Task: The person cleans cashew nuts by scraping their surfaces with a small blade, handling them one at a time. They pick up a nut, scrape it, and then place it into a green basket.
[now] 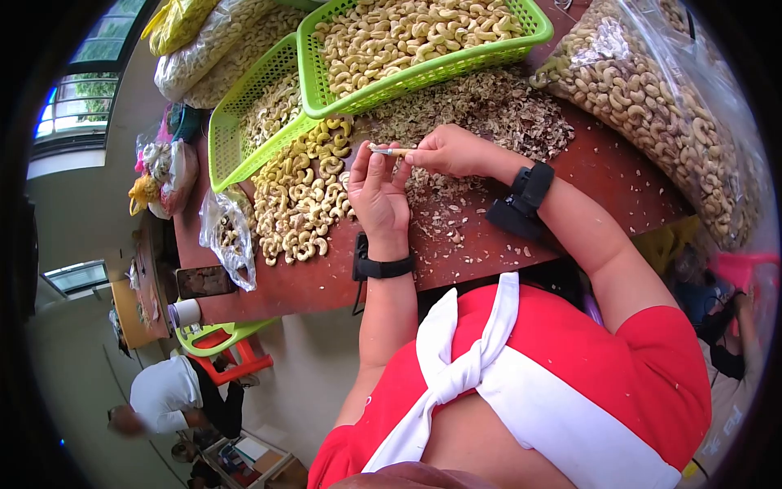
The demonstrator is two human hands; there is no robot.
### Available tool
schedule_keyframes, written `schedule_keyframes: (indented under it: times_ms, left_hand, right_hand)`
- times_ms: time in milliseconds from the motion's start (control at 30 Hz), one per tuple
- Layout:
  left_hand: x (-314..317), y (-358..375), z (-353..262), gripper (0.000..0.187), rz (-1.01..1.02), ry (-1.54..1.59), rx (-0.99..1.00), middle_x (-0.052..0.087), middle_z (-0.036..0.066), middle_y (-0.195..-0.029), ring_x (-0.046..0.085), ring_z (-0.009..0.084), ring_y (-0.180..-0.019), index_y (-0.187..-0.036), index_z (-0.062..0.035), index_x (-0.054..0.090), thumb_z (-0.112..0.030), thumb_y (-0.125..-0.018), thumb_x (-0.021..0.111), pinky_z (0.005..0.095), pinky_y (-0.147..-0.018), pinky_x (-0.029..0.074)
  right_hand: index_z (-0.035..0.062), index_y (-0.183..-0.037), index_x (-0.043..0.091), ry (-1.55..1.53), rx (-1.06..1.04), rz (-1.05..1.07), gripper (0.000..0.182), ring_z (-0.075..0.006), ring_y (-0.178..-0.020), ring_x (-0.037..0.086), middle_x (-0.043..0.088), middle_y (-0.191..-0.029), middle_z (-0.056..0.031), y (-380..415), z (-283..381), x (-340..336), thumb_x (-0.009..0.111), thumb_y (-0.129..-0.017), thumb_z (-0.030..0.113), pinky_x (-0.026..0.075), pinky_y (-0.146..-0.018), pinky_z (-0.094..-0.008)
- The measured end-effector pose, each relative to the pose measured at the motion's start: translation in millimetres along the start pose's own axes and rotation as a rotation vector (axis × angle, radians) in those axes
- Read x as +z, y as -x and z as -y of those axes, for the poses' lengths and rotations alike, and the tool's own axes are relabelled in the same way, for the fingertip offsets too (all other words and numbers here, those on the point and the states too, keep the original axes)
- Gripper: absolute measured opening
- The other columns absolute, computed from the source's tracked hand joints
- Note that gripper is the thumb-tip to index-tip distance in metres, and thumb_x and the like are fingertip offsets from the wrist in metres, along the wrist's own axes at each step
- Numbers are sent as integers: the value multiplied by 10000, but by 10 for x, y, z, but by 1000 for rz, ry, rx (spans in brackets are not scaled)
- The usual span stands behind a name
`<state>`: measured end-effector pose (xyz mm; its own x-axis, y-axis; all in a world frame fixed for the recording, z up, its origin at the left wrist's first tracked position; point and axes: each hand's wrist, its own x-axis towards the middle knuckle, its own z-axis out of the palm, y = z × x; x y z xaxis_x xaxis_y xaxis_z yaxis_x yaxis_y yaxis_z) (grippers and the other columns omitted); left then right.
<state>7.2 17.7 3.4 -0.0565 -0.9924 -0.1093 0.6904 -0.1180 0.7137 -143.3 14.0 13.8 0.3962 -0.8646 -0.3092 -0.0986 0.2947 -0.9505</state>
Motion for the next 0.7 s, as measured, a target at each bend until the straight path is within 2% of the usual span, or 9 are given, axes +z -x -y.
schedule_keyframes:
  times_ms: [200, 433, 600, 700]
  left_hand:
    - [3, 1, -9, 211, 25, -15, -13, 553, 117, -881, 561, 239, -835, -974, -9, 495, 1, -765, 514, 342, -665, 520]
    - [10, 26, 18, 207, 50, -1, 14, 553, 123, -883, 561, 242, -838, -967, -15, 497, 1, -762, 518, 327, -680, 515]
    - [12, 12, 12, 215, -20, 32, -12, 555, 110, -881, 555, 234, -850, -979, -29, 486, -15, -767, 518, 336, -669, 516]
    - [-8, -2, -5, 211, 10, 31, -23, 554, 103, -885, 554, 232, -852, -977, -31, 490, -11, -768, 513, 341, -656, 521]
  right_hand:
    - [65, -550, 502, -26, -65, 26, 344, -29, -376, 308, 391, -456, 48, -49, -85, -11, 517, -786, 314, 215, -338, -191]
    - [65, -552, 506, -101, -8, -12, 333, -29, -385, 302, 388, -465, 52, -34, -56, -17, 524, -787, 300, 212, -344, -190]
    - [69, -545, 499, -75, -29, 28, 337, -28, -383, 293, 381, -463, 56, -39, -64, -14, 528, -787, 301, 204, -344, -191]
    - [70, -546, 501, -104, -36, 48, 336, -27, -383, 291, 379, -461, 57, -27, -54, -1, 528, -787, 302, 203, -343, -192]
